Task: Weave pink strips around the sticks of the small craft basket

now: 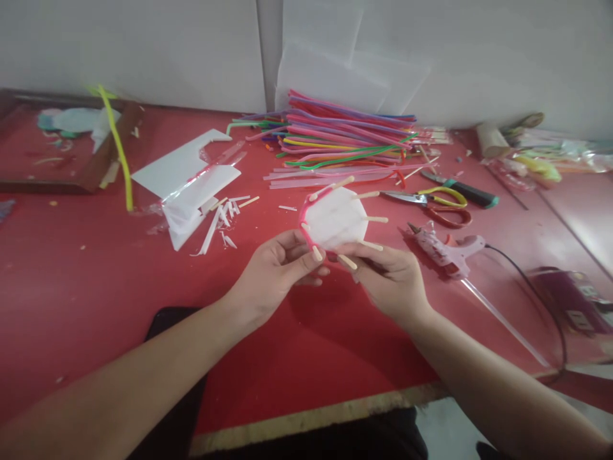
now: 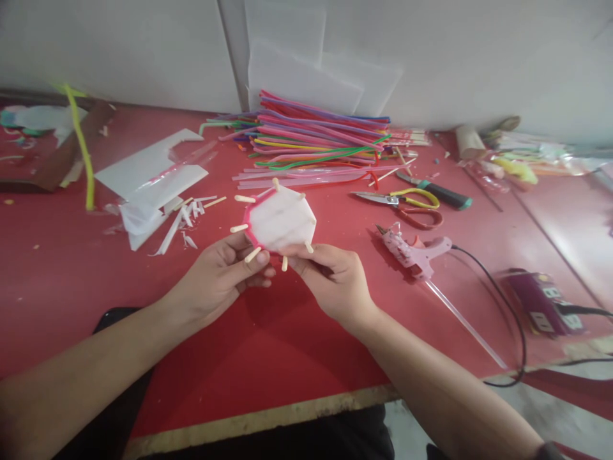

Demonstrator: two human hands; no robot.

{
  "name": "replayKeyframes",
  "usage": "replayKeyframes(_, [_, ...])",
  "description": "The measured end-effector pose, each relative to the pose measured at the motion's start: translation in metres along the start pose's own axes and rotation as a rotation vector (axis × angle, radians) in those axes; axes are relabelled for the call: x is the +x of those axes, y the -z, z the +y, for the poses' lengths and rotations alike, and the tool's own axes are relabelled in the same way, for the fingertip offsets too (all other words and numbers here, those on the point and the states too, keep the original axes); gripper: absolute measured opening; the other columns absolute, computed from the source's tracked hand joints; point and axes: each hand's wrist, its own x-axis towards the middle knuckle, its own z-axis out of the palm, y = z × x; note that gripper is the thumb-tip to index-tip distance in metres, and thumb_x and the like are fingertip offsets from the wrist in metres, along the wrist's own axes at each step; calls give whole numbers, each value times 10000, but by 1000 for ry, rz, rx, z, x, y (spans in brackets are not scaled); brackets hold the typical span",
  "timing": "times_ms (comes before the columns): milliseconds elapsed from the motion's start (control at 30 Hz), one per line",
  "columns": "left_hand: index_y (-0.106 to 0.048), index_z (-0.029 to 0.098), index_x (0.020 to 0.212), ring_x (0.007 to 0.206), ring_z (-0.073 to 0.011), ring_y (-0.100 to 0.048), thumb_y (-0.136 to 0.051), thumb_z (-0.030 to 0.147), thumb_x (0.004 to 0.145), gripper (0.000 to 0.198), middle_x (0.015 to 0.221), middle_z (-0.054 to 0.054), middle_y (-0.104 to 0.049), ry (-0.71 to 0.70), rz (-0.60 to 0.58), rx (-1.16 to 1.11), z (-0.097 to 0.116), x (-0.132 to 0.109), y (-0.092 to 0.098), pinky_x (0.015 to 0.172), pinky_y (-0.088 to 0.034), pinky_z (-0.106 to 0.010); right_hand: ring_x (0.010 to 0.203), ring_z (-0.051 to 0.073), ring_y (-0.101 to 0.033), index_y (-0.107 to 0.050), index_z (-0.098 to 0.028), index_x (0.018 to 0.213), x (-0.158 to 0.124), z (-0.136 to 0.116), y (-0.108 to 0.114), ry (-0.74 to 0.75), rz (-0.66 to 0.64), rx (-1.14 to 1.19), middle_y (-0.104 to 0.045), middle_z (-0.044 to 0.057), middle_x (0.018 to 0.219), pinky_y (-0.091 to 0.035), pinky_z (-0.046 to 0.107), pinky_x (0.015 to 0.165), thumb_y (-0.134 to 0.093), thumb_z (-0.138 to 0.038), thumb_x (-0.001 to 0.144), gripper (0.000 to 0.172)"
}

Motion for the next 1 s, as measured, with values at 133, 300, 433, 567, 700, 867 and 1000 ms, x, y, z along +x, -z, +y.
replayKeyframes(133, [-719,199,853,663,-110,-671,-790,323,767,166,769,9,-729,-3,10,6,2,-2,-4,606,-561,-201,803,149,-735,-784,-286,945,0,-2,0,-24,7,20,-788,-24,896,-605,265,732,-676,-168,833,196])
replayKeyframes(300, [-729,186,797,688,-127,-669,-769,356,782,176,742,-6,-712,-21,-10,31,3,-3,-6,615,-570,-214,781,150,-737,-787,-282,931,0,-3,-1,-24,18,26,-789,-23,877,-612,259,709,-688,-159,817,194])
replayKeyframes(433, [-726,177,758,652,-122,-657,-775,344,777,175,673,-1,-691,-34,2,38,3,-3,-4,606,-569,-209,781,148,-742,-785,-288,942,0,-2,-2,-11,17,22,-791,-24,886,-617,257,711,-683,-159,826,201])
replayKeyframes(567, [-728,178,743,616,-105,-647,-769,326,788,160,635,10,-690,-50,-14,49,2,-2,-3,636,-570,-204,838,150,-749,-777,-298,968,-2,-1,-2,26,2,15,-792,-29,931,-620,258,757,-679,-153,835,220])
replayKeyframes(700, [-736,183,768,655,-98,-665,-764,311,797,134,716,8,-713,-35,-6,28,1,-2,-3,695,-581,-205,863,169,-750,-777,-276,960,-2,-2,-2,31,6,-38,-791,-14,945,-624,284,771,-663,-176,850,187])
replayKeyframes(867, [-740,192,820,688,-115,-674,-756,314,804,124,772,0,-714,-19,13,1,1,-3,-4,710,-596,-241,879,176,-750,-777,-277,952,0,-3,-2,4,15,-62,-791,-14,948,-625,288,771,-656,-187,852,181])
replayKeyframes(1000, [-734,195,835,702,-133,-672,-747,325,810,133,753,1,-693,-43,9,2,1,-3,-5,712,-609,-279,891,174,-748,-778,-282,946,1,-3,-2,-26,29,-18,-791,-18,951,-624,293,803,-665,-176,842,187])
